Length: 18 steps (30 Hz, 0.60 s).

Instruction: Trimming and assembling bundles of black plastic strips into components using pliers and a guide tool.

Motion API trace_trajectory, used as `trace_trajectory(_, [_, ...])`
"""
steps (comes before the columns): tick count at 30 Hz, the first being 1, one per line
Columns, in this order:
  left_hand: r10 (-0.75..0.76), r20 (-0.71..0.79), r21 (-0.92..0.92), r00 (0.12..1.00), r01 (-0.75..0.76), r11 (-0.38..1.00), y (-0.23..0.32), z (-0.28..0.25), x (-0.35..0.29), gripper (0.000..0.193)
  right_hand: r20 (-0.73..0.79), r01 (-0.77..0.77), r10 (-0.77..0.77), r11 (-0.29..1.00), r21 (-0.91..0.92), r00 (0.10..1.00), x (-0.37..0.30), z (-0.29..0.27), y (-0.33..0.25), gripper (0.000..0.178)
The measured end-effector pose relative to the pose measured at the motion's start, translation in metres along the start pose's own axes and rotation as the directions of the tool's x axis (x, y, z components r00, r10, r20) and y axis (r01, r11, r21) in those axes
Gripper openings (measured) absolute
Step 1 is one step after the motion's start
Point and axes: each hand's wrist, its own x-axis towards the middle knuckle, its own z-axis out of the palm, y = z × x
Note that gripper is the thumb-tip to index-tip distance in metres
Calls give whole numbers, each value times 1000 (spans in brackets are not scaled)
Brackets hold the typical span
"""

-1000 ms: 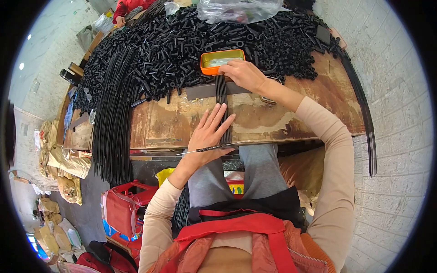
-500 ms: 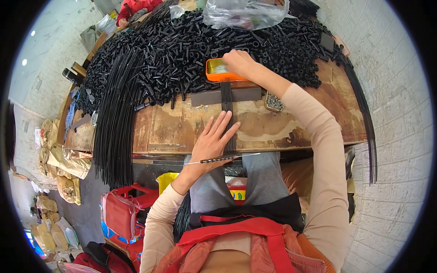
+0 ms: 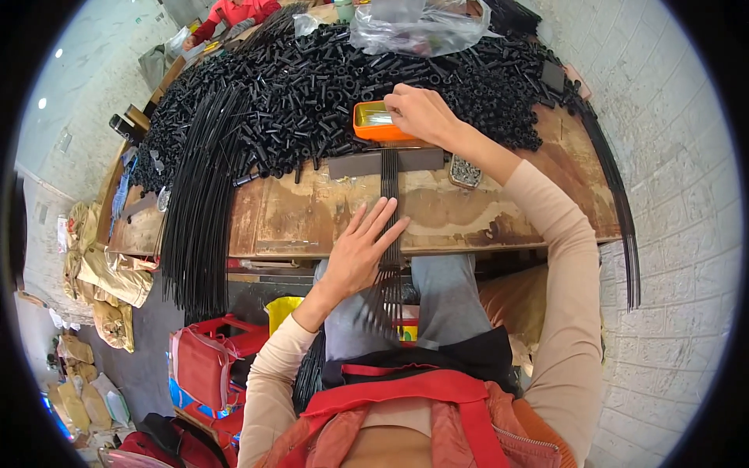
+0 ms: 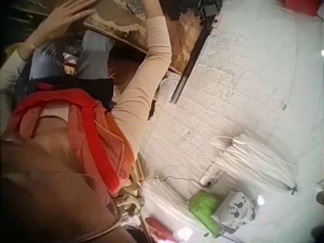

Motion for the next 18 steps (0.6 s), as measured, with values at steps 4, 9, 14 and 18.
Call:
trace_trajectory(4, [16, -21, -27, 1000, -16, 999, 5, -2, -8, 83, 119, 31, -30, 1000, -6, 992, -38, -3, -9, 7])
trace_trajectory(9, [-21, -61, -25, 998, 20, 999, 5, 5, -9, 80, 184, 48, -46, 999, -3, 982, -64, -2, -6, 26])
trace_trajectory(14, [-20, -68, -20, 997, 19, 1000, 7, 7, -7, 77, 211, 86, -83, 996, -2, 974, -67, -6, -1, 33])
trace_trajectory(18, [-26, -77, -42, 997, 23, 999, 7, 6, -8, 76, 217, 85, -82, 996, -4, 973, -68, -6, -2, 32])
